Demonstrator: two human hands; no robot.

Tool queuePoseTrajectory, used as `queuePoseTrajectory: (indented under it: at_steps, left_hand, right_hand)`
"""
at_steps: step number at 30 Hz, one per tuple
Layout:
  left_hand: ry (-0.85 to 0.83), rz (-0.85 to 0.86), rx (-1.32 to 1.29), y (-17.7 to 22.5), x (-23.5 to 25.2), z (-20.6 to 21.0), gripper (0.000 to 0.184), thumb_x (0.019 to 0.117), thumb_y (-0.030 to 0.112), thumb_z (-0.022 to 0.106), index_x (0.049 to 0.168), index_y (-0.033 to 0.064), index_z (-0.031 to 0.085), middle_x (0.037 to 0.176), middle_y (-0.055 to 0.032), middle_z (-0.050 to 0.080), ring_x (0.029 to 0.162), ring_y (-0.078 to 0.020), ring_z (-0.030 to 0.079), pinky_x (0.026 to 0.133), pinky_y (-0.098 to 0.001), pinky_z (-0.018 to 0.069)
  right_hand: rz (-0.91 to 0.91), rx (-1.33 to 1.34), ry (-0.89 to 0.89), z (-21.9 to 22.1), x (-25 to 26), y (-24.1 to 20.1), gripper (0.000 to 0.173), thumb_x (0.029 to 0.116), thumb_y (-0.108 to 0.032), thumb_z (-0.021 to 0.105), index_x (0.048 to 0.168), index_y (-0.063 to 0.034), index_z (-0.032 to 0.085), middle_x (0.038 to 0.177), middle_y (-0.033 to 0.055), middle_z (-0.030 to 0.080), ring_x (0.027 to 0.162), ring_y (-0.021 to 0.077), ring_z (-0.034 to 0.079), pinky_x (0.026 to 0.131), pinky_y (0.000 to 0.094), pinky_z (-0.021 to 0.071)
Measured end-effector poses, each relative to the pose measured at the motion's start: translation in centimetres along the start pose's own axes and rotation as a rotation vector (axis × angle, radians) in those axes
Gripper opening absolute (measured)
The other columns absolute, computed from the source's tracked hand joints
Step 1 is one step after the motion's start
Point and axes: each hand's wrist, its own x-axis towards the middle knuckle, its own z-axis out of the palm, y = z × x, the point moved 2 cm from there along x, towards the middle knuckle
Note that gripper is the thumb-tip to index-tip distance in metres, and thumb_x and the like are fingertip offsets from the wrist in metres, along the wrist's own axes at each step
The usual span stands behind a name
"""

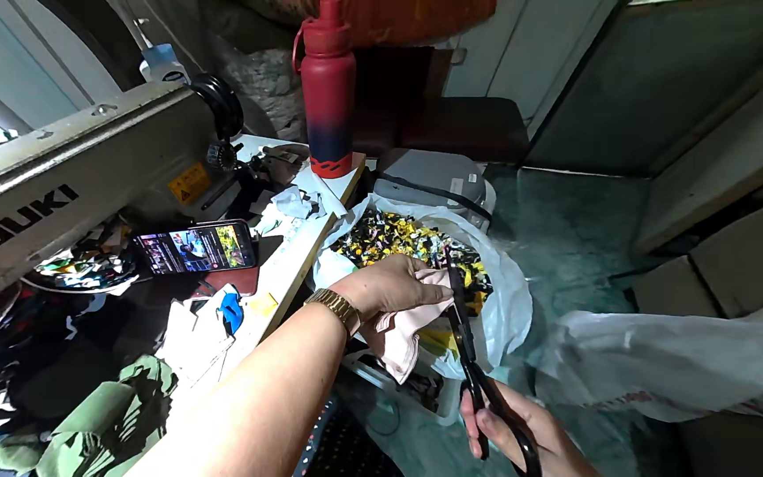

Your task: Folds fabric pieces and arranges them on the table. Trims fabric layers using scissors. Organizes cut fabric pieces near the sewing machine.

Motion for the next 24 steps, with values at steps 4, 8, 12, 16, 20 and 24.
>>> queuePoseTrajectory:
  at_steps: [4, 8, 12, 16, 20, 24]
  left_hand:
    - [-0.031, 0.009, 0.039, 0.5, -0.1, 0.6, 0.023, 0.1004, 0.018, 0.067, 0.114, 0.0003, 0.066, 0.087, -0.0070, 0.066, 0.071, -0.0086, 0.061, 0.068, -0.0277, 0.0531]
    - [-0.012, 0.020, 0.001, 0.6, 0.0, 0.6, 0.020, 0.1004, 0.016, 0.067, 0.112, 0.0006, 0.065, 0.084, -0.0053, 0.065, 0.068, -0.0065, 0.060, 0.065, -0.0243, 0.0524]
    - [0.021, -0.016, 0.012, 0.8, 0.0, 0.5, 0.021, 0.1007, 0.019, 0.067, 0.112, 0.0014, 0.065, 0.084, -0.0067, 0.065, 0.069, -0.0087, 0.060, 0.066, -0.0266, 0.0523]
    - [0.024, -0.023, -0.003, 0.8, 0.0, 0.5, 0.019, 0.1003, 0.018, 0.067, 0.110, 0.0016, 0.065, 0.082, -0.0059, 0.064, 0.066, -0.0080, 0.060, 0.064, -0.0257, 0.0518]
    - [0.002, -0.029, 0.010, 0.9, 0.1, 0.1, 0.020, 0.0999, 0.018, 0.067, 0.113, 0.0027, 0.066, 0.085, -0.0056, 0.066, 0.069, -0.0078, 0.061, 0.066, -0.0259, 0.0532]
    - [-0.024, -0.032, 0.052, 1.0, 0.3, 0.5, 0.022, 0.0999, 0.019, 0.068, 0.113, 0.0016, 0.066, 0.085, -0.0060, 0.065, 0.070, -0.0076, 0.061, 0.067, -0.0260, 0.0529]
  right_hand:
    - [-0.068, 0.021, -0.075, -0.7, 1.1, 1.1, 0.065, 0.0870, -0.072, 0.063, 0.111, -0.0117, 0.057, 0.089, -0.0062, 0.062, 0.077, 0.0070, 0.065, 0.069, 0.0270, 0.0581]
    - [-0.061, 0.096, 0.004, -0.5, 1.5, 1.1, 0.058, 0.0864, -0.069, 0.066, 0.104, -0.0146, 0.060, 0.082, -0.0069, 0.063, 0.068, 0.0075, 0.064, 0.063, 0.0260, 0.0583]
    - [-0.021, 0.075, 0.132, 0.4, 1.1, 0.1, 0.029, 0.0911, -0.040, 0.071, 0.096, -0.0137, 0.061, 0.073, -0.0078, 0.064, 0.059, 0.0067, 0.063, 0.056, 0.0242, 0.0570]
    - [-0.041, 0.054, 0.146, 0.5, 1.0, -0.1, 0.020, 0.0917, -0.032, 0.071, 0.092, -0.0142, 0.063, 0.069, -0.0071, 0.064, 0.055, 0.0073, 0.063, 0.053, 0.0245, 0.0569]
    - [-0.081, 0.015, 0.028, -0.3, 1.9, 0.7, 0.041, 0.0923, -0.053, 0.069, 0.102, -0.0142, 0.062, 0.079, -0.0074, 0.064, 0.066, 0.0065, 0.065, 0.061, 0.0244, 0.0584]
    - [-0.080, 0.059, 0.011, -0.7, 2.6, 0.9, 0.061, 0.0859, -0.072, 0.064, 0.105, -0.0147, 0.061, 0.084, -0.0070, 0.064, 0.071, 0.0070, 0.065, 0.065, 0.0253, 0.0586]
